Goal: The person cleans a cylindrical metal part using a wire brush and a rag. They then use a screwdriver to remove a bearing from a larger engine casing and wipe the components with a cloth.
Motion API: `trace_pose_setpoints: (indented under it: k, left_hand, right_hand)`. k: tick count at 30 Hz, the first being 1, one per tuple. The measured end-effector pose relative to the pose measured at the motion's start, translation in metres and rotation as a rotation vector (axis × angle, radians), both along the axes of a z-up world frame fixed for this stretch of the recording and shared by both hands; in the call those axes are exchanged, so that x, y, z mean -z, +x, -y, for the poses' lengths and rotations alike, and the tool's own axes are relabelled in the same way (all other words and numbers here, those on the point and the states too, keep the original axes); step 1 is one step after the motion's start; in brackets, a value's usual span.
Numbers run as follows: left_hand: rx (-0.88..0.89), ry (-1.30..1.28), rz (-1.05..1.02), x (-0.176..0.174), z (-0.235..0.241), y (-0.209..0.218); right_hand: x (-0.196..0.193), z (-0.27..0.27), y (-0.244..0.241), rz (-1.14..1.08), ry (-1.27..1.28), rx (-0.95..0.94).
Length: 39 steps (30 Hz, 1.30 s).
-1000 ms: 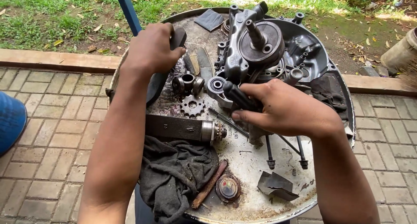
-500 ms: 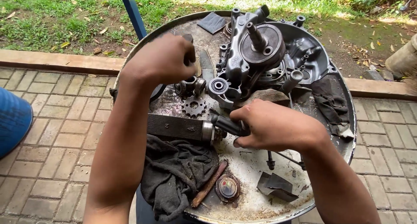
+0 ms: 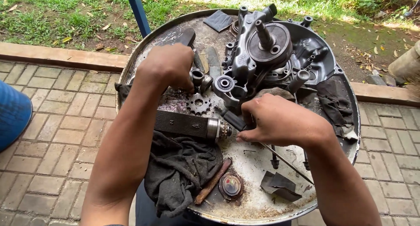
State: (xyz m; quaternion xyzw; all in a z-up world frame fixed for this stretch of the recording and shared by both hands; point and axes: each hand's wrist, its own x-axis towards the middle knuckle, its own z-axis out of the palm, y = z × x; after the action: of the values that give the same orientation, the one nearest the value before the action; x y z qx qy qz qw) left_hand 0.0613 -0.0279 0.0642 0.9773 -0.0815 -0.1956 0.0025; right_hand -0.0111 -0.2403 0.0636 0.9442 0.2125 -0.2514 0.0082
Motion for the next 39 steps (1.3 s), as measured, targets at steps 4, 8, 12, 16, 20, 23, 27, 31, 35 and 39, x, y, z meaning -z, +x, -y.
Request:
trace_pose_setpoints:
  k: [4,8,12,16,20,23,27,31,35,39]
  left_hand:
    - [0.044,-0.098,0.196,0.004,-0.007,0.007]
    - [0.174,-0.100,0.369,0.009,-0.010,0.013]
    - [0.128,-0.173,0.321,-0.004,-0.009,0.006]
    - [0.210,-0.135,0.527,0.001,-0.024,0.013]
    - [0.229,-0.256,0.663,0.005,-0.038,0.020]
    - [0.259,-0.274,0.744,0.010,-0.042,0.023]
    - [0.300,-0.315,0.880,0.009,-0.043,0.022]
    - [0.386,-0.485,0.913,0.011,-0.043,0.025]
    - [0.518,-0.459,1.018,0.006,-0.035,0.019]
    - [0.583,-0.494,1.059,0.004,-0.034,0.017]
  right_hand:
    - [-0.003,0.005,0.002,0.012,0.054,0.041]
    - [-0.026,-0.003,-0.003,-0.059,0.073,0.157]
    - [-0.032,0.032,0.011,0.016,0.402,0.257]
    - [0.003,0.116,0.049,0.516,0.989,0.114]
    - [0.015,0.156,0.060,0.813,0.881,0.432]
    - [0.003,0.150,0.056,0.544,0.610,0.826]
    - [0.002,0.160,0.052,0.515,0.319,0.891]
    - [0.019,0.168,0.068,0.377,0.148,0.903]
    - [0.010,0.154,0.064,0.176,0.184,0.988]
    - [0.013,0.151,0.065,0.190,0.199,0.988]
